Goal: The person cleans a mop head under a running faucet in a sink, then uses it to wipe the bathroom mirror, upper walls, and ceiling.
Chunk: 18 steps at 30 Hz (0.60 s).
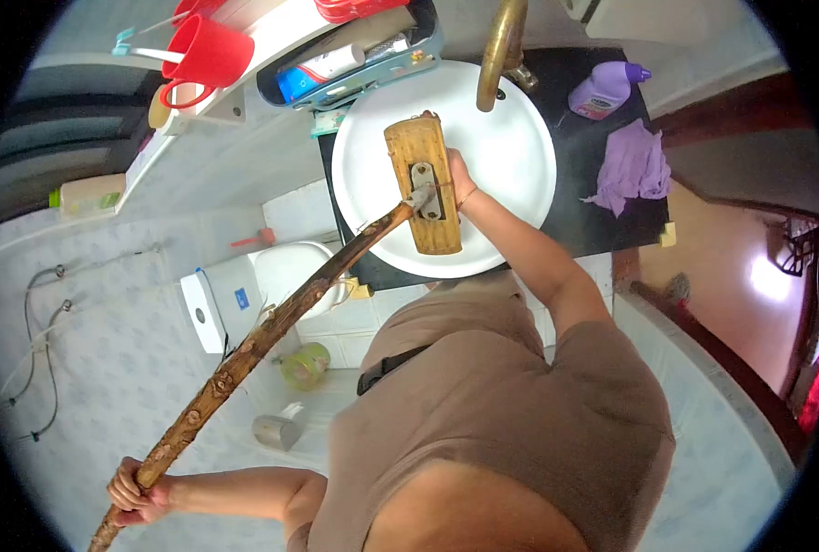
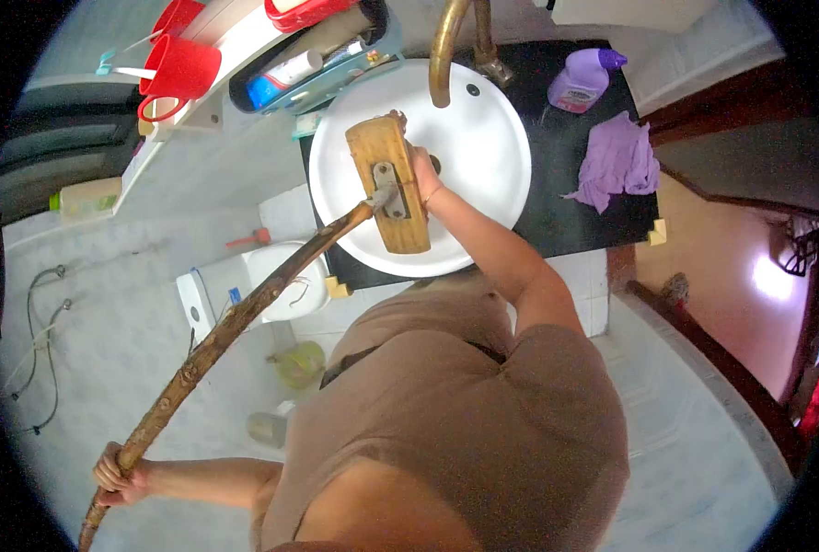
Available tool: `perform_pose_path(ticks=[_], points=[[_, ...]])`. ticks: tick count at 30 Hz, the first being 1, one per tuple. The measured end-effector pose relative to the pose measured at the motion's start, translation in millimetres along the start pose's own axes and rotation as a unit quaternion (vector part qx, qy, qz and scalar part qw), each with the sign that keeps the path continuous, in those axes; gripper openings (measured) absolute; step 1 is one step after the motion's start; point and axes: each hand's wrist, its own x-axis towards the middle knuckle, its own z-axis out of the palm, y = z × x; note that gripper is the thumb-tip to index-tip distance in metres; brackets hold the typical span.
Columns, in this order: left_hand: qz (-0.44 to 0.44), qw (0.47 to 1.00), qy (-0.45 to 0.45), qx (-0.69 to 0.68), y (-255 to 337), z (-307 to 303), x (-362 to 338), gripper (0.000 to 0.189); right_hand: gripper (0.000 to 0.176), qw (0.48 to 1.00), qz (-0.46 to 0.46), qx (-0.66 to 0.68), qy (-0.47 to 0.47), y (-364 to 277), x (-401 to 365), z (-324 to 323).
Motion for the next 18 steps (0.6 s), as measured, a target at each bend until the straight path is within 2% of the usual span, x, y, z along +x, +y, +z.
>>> perform_pose_path(ticks=[1, 2, 5, 7, 9, 10, 12, 15, 17, 18], points=[[0.006, 1.0, 0.007, 0.0, -1.1, 0.5, 0.7, 0.042, 0.038, 1.0, -0.008, -0.005, 0.001, -3.2, -4.4, 1.3], [-0.006, 1.0, 0.009, 0.01, 0.2, -0.5, 2.5, 0.041, 0.038, 0.983, 0.102, 0.152, 0.011, -7.9, -8.5, 1.0], [-0.005, 0.998, 0.042, 0.037, 0.4, 0.5, 8.8, 0.04, 0.038, 0.975, 0.14, 0.169, 0.022, -37.5, -24.1, 14.8], [-0.011, 1.0, 0.022, 0.01, -3.9, 3.4, 8.5, 0.038, 0.045, 0.977, 0.13, 0.167, -0.018, -25.7, -6.3, -9.5], [0.005, 1.0, 0.023, 0.001, -2.2, 4.5, 14.5, 0.037, 0.052, 0.905, 0.153, 0.39, -0.076, -38.3, 4.1, -21.1], [0.003, 1.0, 0.017, -0.009, -1.2, 5.5, 17.3, 0.038, 0.052, 0.906, 0.161, 0.384, -0.074, -48.4, 4.2, -17.7], [0.025, 0.999, 0.008, -0.019, -2.1, 3.4, 19.2, 0.035, 0.06, 0.914, 0.104, 0.378, -0.1, -72.6, 6.6, -10.7], [0.021, 1.0, -0.01, -0.005, 12.2, -3.9, 19.4, 0.035, 0.066, 0.918, 0.113, 0.345, -0.157, -98.2, 11.2, 3.8], [0.03, 0.999, -0.029, 0.009, 27.9, -14.7, 19.7, 0.036, 0.062, 0.925, 0.124, 0.32, -0.165, -104.8, 21.1, 3.5], [0.029, 0.999, -0.037, 0.005, 36.5, -19.9, 20.0, 0.036, 0.064, 0.912, 0.155, 0.317, -0.207, -105.1, 31.8, -1.4]])
